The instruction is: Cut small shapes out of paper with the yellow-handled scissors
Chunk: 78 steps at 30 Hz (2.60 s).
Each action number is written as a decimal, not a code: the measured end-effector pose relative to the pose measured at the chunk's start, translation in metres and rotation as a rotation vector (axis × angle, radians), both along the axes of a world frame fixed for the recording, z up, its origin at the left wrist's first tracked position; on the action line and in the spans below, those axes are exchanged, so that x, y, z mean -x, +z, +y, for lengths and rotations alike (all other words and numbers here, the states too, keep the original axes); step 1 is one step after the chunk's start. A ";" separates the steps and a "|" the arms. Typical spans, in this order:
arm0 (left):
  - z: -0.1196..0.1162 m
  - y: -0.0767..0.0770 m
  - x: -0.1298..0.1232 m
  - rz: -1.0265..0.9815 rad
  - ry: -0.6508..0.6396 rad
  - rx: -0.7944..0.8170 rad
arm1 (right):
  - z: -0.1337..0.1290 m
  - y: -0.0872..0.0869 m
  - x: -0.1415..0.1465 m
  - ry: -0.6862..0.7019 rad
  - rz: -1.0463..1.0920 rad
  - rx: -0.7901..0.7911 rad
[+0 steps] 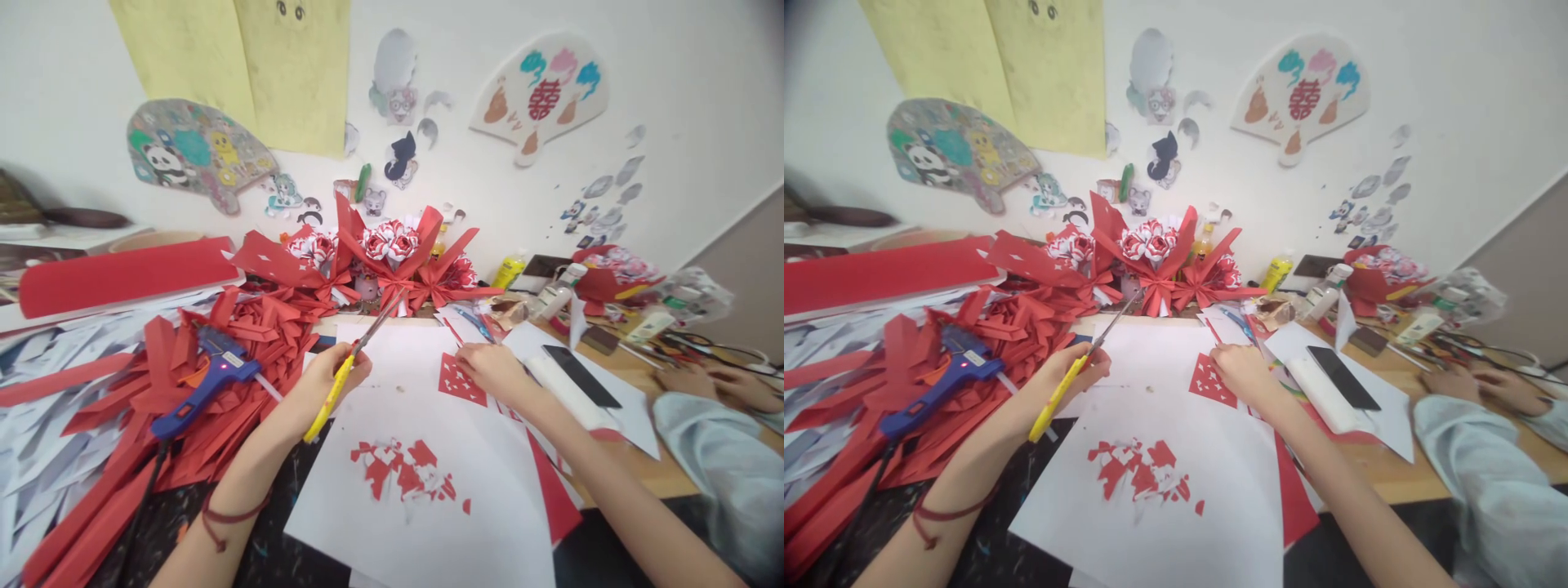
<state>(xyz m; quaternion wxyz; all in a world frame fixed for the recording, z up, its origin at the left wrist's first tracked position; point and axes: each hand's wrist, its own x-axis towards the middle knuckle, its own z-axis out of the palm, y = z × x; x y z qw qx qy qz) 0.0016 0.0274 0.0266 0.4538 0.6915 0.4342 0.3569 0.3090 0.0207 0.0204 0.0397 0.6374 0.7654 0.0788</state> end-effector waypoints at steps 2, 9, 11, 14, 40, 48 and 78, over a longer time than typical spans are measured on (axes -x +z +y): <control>-0.003 0.003 0.001 0.004 -0.034 -0.009 | 0.000 -0.002 -0.001 -0.006 -0.029 0.018; -0.003 0.009 0.000 -0.015 0.043 0.007 | -0.013 0.004 -0.009 -0.049 0.015 -0.069; 0.000 0.010 0.000 -0.071 0.133 -0.032 | -0.013 0.007 0.000 -0.018 0.120 -0.104; 0.001 0.012 0.002 -0.134 0.245 -0.085 | -0.001 0.004 0.027 0.111 0.308 -0.120; 0.002 0.004 0.010 -0.115 0.452 -0.360 | 0.068 -0.037 0.154 0.340 0.669 -0.273; 0.003 0.005 0.012 -0.103 0.522 -0.284 | 0.052 -0.011 0.159 0.273 1.143 -0.223; 0.010 -0.004 0.009 -0.313 0.392 -0.228 | 0.007 -0.020 0.179 0.146 0.642 0.137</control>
